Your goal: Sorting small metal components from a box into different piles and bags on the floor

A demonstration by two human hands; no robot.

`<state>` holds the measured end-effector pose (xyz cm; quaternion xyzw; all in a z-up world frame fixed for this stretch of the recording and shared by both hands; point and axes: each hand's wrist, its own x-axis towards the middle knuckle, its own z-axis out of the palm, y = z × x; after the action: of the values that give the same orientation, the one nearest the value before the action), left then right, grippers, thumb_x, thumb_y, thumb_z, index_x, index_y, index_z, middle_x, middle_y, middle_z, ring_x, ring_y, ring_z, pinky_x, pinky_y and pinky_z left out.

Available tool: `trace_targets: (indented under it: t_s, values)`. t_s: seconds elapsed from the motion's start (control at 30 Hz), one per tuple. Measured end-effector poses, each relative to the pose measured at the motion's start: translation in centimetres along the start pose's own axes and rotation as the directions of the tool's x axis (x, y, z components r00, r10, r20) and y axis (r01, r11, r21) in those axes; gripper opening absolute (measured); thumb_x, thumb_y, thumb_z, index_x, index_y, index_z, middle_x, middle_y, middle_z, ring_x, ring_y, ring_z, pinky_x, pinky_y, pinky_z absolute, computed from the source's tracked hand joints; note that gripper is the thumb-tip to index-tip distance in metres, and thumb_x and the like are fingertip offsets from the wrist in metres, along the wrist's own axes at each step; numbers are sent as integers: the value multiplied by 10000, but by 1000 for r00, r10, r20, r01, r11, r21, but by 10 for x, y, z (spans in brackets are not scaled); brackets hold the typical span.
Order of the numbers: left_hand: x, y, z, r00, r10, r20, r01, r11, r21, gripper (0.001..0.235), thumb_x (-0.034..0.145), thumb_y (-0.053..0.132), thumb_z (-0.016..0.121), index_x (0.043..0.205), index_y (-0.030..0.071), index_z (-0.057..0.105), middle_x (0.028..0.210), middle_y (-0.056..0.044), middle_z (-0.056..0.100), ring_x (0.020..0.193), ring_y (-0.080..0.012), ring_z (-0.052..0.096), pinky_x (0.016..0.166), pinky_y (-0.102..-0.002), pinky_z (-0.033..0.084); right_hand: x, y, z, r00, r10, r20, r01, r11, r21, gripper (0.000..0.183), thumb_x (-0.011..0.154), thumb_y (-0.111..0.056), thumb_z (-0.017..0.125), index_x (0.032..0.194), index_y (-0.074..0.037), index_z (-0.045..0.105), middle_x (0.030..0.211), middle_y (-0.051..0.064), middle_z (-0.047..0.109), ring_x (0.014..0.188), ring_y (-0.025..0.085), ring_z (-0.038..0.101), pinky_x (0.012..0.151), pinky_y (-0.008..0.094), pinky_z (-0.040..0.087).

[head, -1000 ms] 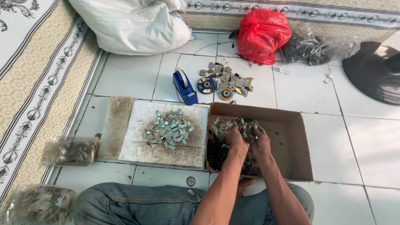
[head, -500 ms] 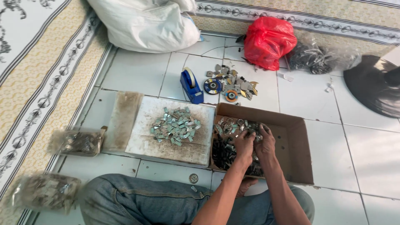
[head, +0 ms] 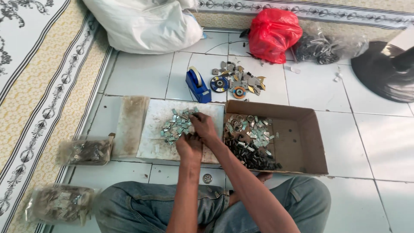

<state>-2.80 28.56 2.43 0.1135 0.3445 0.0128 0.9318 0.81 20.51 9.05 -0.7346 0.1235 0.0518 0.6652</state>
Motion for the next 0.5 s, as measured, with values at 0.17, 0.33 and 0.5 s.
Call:
trace_targets:
  t_s: [0.17, 0.33, 0.5]
  values:
    - [-19, 18, 7, 996, 48, 71, -44, 997, -56, 462, 1120, 382, 470, 1443, 94, 309, 1357, -163, 456, 1294, -392, 560, 1121, -616, 495, -46, -73, 7, 972, -192, 132, 216, 955, -203, 504, 989, -536, 616, 1336, -181, 706, 1282, 215, 697, 1215, 462, 627, 1016, 576, 527]
    - [-94, 25, 45, 986, 81, 148, -89, 995, 42, 853, 1105, 494, 502, 1699, 149, -4, 1614, -271, 238, 1378, -456, 518, 1158, -691, 439, -45, -71, -63, 894, -442, 73, 446, 861, -246, 285, 985, -306, 695, 1207, -139, 759, 1098, 222, 758, 1016, 479, 709, 876, 610, 593]
    - [-153, -26, 80, 933, 103, 345, -289, 786, 546, 205, 1118, 186, 542, 1224, 74, 677, 1202, -170, 766, 1093, -261, 742, 886, -343, 608, 3, 21, -242, 976, -183, 113, 206, 636, -744, 309, 809, -209, 760, 1103, -113, 754, 989, 206, 773, 979, 464, 720, 852, 581, 574]
